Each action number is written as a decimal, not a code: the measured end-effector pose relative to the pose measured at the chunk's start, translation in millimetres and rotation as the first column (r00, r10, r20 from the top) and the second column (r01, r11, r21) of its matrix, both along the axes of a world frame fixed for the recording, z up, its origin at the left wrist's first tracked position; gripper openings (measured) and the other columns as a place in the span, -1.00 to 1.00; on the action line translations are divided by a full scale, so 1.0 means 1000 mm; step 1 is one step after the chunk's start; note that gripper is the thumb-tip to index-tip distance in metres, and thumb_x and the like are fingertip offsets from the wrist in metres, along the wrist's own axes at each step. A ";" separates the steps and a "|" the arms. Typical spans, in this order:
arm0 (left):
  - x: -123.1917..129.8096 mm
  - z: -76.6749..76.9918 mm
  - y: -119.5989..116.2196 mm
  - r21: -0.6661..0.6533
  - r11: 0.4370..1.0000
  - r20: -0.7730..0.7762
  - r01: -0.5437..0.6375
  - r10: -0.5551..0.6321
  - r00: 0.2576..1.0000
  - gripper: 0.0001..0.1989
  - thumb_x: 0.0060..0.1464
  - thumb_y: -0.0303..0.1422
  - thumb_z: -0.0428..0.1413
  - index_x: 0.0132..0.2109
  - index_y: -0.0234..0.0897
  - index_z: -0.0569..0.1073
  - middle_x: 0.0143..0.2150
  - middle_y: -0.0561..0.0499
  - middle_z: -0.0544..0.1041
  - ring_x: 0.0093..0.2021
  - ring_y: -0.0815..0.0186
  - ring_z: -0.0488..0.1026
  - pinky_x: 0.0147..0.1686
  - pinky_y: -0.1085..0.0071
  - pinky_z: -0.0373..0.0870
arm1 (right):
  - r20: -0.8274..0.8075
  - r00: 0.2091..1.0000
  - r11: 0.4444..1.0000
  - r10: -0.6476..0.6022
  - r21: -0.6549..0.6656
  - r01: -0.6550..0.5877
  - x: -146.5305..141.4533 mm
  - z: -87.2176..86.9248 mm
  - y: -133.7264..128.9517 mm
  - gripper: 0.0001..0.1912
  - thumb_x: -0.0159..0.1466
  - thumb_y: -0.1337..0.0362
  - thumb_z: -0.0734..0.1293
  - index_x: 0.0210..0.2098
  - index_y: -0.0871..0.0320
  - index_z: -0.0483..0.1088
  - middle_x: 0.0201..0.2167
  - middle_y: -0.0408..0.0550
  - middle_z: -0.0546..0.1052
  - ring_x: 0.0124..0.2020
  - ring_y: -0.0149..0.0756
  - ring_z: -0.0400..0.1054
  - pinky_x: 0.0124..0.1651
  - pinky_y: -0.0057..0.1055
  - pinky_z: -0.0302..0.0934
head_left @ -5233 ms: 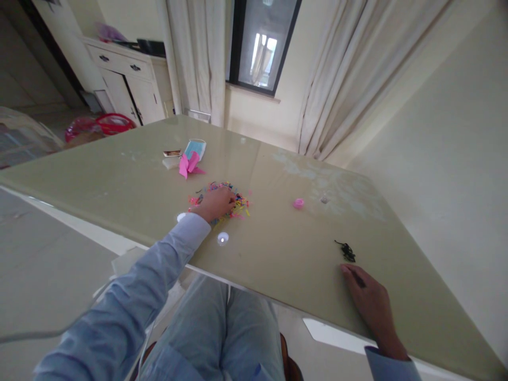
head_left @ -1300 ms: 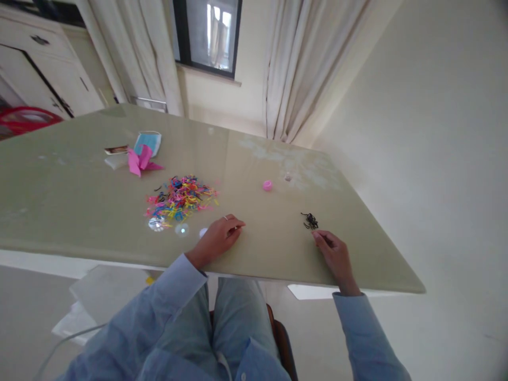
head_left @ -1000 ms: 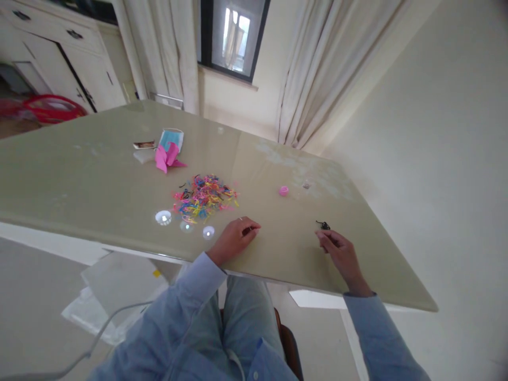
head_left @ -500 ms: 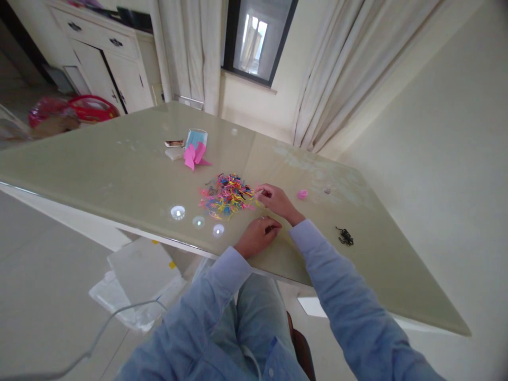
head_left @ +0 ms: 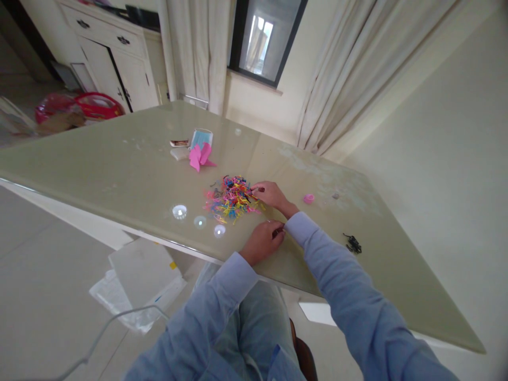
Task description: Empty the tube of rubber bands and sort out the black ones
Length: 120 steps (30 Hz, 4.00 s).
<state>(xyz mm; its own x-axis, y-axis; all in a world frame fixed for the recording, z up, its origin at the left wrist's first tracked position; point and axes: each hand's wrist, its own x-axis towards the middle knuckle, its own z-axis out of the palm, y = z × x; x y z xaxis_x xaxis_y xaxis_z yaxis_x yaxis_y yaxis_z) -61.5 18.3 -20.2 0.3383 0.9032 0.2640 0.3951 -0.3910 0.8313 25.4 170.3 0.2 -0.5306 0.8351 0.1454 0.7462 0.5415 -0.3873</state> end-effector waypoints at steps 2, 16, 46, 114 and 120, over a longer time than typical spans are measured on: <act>0.000 0.001 0.000 -0.002 1.000 -0.001 0.002 -0.002 1.000 -0.86 0.16 -0.46 0.06 -0.26 -0.30 0.53 -0.32 -0.06 0.57 -0.31 0.25 0.44 -0.22 0.35 0.35 | -0.019 1.000 1.000 -0.004 0.014 0.005 0.000 -0.001 -0.001 -0.75 0.24 0.33 0.33 -0.19 0.12 0.66 -0.19 -0.02 0.67 -0.19 -0.23 0.50 -0.05 -0.36 0.27; -0.001 -0.002 0.000 -0.037 0.999 0.047 -0.001 0.002 0.999 -0.76 0.17 -0.46 0.10 -0.07 -0.33 0.60 -0.16 -0.11 0.65 -0.17 0.22 0.54 -0.07 0.31 0.44 | -0.275 0.945 0.984 -0.176 -0.075 0.162 0.009 -0.009 -0.010 -0.71 0.25 0.29 0.30 -0.16 0.24 0.62 -0.30 0.02 0.66 -0.34 -0.31 0.44 -0.24 -0.44 0.28; -0.002 -0.006 0.001 -0.032 0.999 0.074 -0.027 0.029 0.997 -0.77 0.15 -0.44 0.08 -0.10 -0.27 0.60 -0.18 -0.06 0.66 -0.22 0.25 0.55 -0.13 0.33 0.47 | -0.798 0.302 0.774 -0.522 -0.592 -0.225 0.034 0.032 -0.088 -0.62 0.00 0.09 0.55 -0.27 0.08 0.43 -0.37 -0.18 0.62 -0.55 -0.46 0.46 -0.55 -0.55 0.26; -0.013 -0.001 -0.010 -0.105 0.985 0.047 -0.134 0.140 0.989 -0.59 0.08 -0.06 0.13 -0.13 -0.30 0.60 -0.20 -0.11 0.66 -0.25 0.20 0.56 -0.16 0.29 0.48 | -0.580 0.438 0.605 -0.687 -0.123 0.786 0.276 -0.023 -0.216 -0.60 0.16 0.05 0.35 -0.17 0.21 0.58 -0.28 0.09 0.62 -0.40 -0.24 0.39 -0.28 -0.29 0.30; -0.011 0.004 -0.011 -0.123 0.985 0.083 -0.120 0.130 0.988 -0.65 0.07 -0.08 0.15 -0.18 -0.25 0.60 -0.26 -0.08 0.65 -0.29 0.22 0.55 -0.22 0.32 0.49 | -0.539 0.517 0.647 -0.665 -0.070 0.759 0.266 -0.020 -0.234 -0.65 0.21 0.05 0.34 -0.18 0.17 0.58 -0.26 0.07 0.62 -0.39 -0.24 0.41 -0.22 -0.26 0.32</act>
